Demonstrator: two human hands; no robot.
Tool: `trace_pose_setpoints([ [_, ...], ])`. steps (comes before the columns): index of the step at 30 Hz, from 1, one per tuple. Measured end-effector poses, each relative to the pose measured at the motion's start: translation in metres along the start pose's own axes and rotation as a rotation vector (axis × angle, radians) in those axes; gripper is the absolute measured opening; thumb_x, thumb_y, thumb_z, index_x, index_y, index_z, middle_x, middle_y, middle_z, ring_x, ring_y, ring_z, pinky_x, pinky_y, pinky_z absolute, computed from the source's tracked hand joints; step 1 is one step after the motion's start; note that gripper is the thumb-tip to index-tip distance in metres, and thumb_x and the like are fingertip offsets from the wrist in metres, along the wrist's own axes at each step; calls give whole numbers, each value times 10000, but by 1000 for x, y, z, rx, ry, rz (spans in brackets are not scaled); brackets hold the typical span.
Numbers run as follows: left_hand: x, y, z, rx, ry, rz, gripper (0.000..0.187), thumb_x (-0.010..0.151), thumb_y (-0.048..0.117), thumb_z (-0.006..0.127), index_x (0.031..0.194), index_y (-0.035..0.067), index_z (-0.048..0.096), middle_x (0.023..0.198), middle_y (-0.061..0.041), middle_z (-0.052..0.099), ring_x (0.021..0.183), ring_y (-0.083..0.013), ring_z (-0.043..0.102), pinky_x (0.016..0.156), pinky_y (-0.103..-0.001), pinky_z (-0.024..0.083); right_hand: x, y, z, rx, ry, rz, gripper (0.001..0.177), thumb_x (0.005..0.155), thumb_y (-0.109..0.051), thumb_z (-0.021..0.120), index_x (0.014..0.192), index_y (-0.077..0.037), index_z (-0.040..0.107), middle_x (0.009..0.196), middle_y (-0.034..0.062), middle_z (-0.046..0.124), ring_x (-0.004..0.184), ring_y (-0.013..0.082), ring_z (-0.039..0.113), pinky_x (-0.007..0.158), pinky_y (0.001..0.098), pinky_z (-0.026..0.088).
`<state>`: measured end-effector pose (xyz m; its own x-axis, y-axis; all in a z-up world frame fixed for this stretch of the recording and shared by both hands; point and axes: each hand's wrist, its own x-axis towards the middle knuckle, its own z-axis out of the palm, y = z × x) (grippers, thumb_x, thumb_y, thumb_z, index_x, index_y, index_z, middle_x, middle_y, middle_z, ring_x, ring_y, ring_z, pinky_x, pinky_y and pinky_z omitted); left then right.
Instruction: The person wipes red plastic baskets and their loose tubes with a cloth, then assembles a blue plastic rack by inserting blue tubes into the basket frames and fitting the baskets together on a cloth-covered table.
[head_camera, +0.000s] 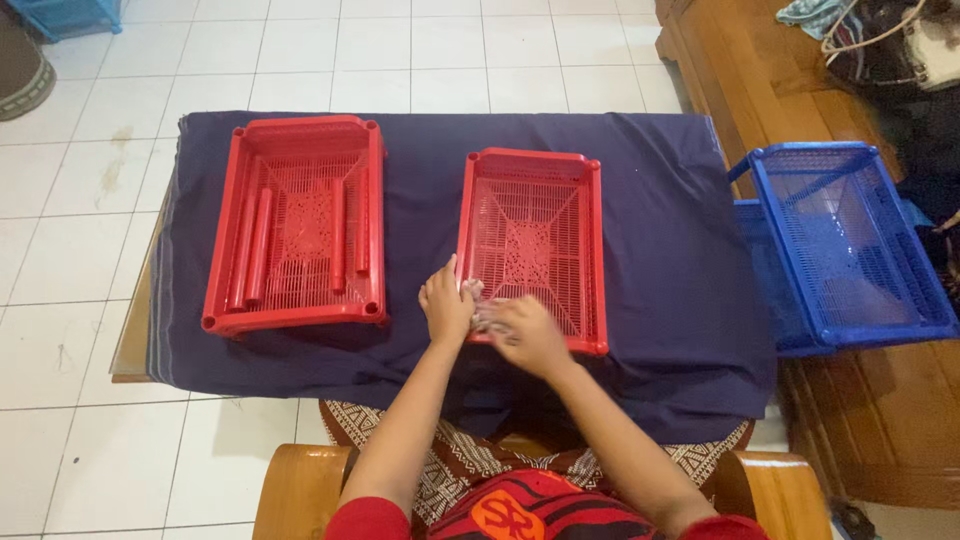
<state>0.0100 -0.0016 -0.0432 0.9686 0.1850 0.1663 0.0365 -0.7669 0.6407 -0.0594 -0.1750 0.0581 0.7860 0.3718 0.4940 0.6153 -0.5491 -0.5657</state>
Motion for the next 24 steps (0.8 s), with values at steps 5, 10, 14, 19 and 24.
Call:
trace_pose_setpoints([
  [5, 4, 1, -2, 7, -47, -36, 628, 917, 222, 624, 1519, 185, 453, 1314, -104, 632, 1295, -281, 527, 1149, -588, 285, 20, -21, 20, -74, -21, 32, 238, 755, -141, 762, 960, -50, 684, 966, 119, 665, 921, 326, 616, 843, 425, 530],
  [10, 1, 6, -8, 19, -49, 6, 643, 920, 204, 615, 1535, 160, 431, 1323, -107, 630, 1294, -294, 522, 1149, -572, 283, -2, -8, -11, -74, -18, -50, 277, 755, -123, 760, 1018, -70, 688, 1003, 119, 656, 987, 337, 615, 897, 443, 514],
  [14, 0, 8, -13, -41, -47, -7, 596, 944, 229, 611, 1514, 159, 452, 1306, -100, 639, 1283, -288, 528, 1153, -550, 272, -25, 14, -48, -189, 20, 71, 292, 777, -76, 739, 1066, -107, 720, 1098, 94, 693, 1013, 307, 626, 915, 441, 506],
  [19, 1, 5, -10, -37, -20, -30, 563, 944, 262, 641, 1474, 135, 501, 1291, -104, 649, 1274, -284, 549, 1153, -526, 288, -64, 24, -87, -312, 313, 200, 320, 822, -38, 702, 1136, -94, 696, 1181, 98, 673, 1079, 338, 603, 974, 433, 484],
  [24, 1, 3, -9, -25, -38, -28, 585, 920, 249, 632, 1481, 141, 507, 1276, -92, 659, 1257, -277, 557, 1151, -511, 301, -80, 29, -84, -363, 435, 312, 274, 851, -18, 683, 1095, -139, 711, 1238, 99, 652, 1143, 360, 540, 1014, 434, 448],
])
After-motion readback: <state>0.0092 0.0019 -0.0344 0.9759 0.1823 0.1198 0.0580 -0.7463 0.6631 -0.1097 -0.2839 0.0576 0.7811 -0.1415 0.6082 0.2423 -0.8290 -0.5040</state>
